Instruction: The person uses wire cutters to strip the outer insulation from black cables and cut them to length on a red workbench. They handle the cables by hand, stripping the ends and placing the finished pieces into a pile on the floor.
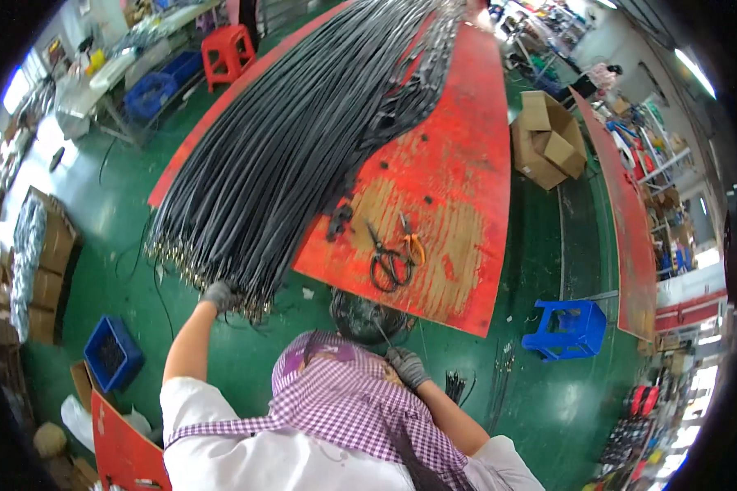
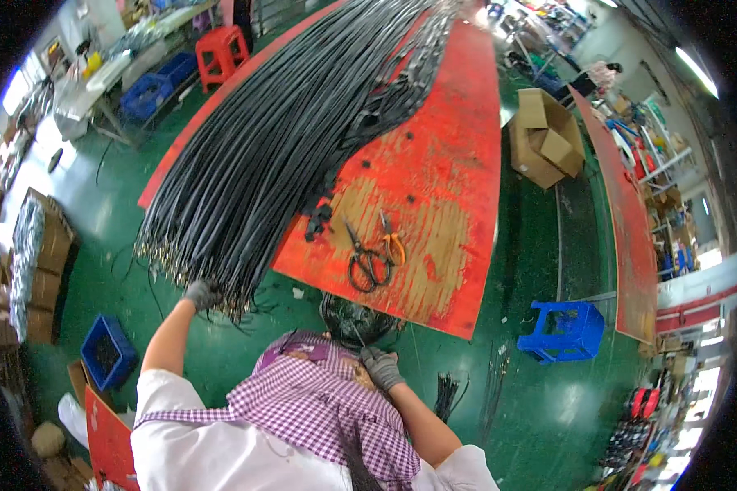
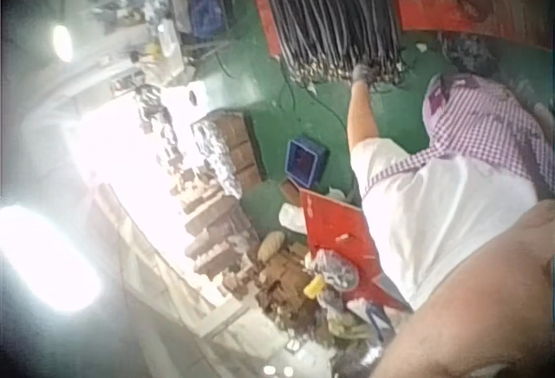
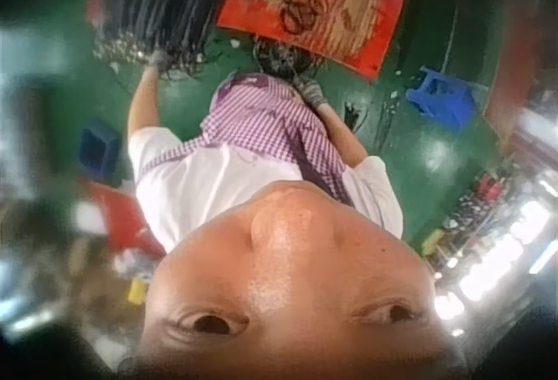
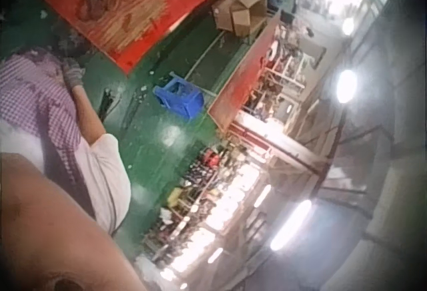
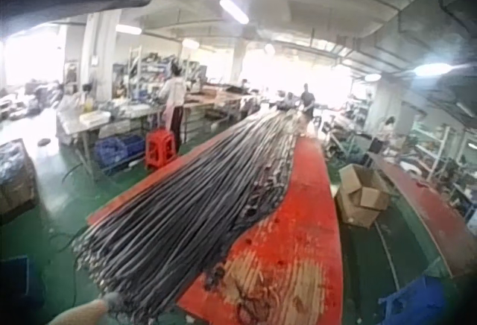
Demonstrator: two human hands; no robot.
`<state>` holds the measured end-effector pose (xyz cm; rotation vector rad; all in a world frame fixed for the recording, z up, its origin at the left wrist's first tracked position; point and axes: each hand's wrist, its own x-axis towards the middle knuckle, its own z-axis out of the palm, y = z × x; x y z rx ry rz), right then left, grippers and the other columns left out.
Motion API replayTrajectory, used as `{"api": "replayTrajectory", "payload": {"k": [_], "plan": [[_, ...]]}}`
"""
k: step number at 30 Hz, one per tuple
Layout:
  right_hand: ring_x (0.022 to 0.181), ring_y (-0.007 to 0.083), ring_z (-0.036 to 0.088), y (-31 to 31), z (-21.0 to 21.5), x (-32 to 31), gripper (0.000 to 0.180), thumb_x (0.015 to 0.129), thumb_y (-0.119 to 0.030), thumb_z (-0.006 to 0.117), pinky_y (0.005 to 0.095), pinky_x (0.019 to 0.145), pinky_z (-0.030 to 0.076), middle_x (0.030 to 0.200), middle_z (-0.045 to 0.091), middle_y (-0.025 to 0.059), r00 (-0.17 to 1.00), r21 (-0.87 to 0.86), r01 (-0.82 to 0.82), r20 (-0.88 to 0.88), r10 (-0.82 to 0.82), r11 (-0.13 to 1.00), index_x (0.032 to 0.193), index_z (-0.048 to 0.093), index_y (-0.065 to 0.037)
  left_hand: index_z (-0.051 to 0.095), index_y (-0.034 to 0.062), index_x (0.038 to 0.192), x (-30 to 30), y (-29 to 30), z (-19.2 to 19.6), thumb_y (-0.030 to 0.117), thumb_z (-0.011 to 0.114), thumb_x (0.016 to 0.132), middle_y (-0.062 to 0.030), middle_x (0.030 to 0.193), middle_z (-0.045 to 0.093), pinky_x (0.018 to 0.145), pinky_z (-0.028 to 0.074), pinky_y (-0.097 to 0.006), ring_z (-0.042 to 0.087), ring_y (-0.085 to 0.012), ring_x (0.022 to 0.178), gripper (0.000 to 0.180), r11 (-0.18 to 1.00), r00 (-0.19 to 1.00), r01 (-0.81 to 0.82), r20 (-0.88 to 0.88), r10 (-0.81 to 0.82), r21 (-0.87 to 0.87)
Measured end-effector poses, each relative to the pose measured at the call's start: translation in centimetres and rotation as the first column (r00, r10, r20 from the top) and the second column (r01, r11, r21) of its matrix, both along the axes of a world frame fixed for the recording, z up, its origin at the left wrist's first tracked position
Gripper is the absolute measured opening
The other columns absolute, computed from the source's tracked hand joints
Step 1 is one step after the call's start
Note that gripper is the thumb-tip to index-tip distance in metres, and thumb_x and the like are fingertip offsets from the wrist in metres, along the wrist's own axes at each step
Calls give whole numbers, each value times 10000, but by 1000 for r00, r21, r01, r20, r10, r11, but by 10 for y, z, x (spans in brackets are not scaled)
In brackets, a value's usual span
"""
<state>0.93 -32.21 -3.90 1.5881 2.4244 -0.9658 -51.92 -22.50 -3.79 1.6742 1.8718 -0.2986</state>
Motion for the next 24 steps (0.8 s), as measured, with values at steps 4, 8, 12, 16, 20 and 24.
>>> {"api": "replayTrajectory", "payload": {"k": [4,8,12,16,20,24], "plan": [[1102,236,435,8,14,-13,476,836,-463,298,578,866,224,1187,469,84,948,-262,313,24,-318,913,1151,461,-145,574,112,1010,6,8,16,389,585,664,-125,970,586,787,435,-350,556,-284,887,444,997,999,45,-1,-45,-69],[1100,230,434,19,51,-25,489,844,-463,320,452,891,283,1161,484,105,893,-302,401,-83,-442,865,1127,480,-97,534,96,1080,61,23,95,453,587,682,-125,1132,506,834,405,-376,514,-290,981,537,973,844,162,-534,-49,166],[896,170,497,43,86,-53,284,856,-252,445,280,750,395,960,524,97,386,-659,172,-639,-665,733,1047,488,-47,488,36,1122,184,29,172,209,544,804,-108,1020,569,847,385,-260,508,-153,986,366,992,588,-88,808,-20,89],[825,99,477,73,97,-87,263,855,-197,475,249,728,408,925,515,42,913,810,36,-265,310,585,1060,465,-34,496,28,1059,279,13,188,183,425,877,-57,873,583,720,439,-242,536,-108,816,250,977,-8,-166,991,136,-136],[930,261,528,86,95,-93,332,799,-197,506,339,811,416,992,548,129,410,-431,235,-769,-490,872,1087,473,-34,546,47,879,298,32,141,206,441,868,-18,716,535,611,416,-240,490,-94,660,190,915,116,-359,963,241,-186],[969,311,504,107,87,-70,420,776,-392,477,368,818,395,1033,536,181,970,90,224,-114,-214,970,1014,546,-52,559,57,826,285,83,60,188,464,831,-93,663,558,543,417,-313,517,-217,551,162,780,534,-534,845,11,327]]}}
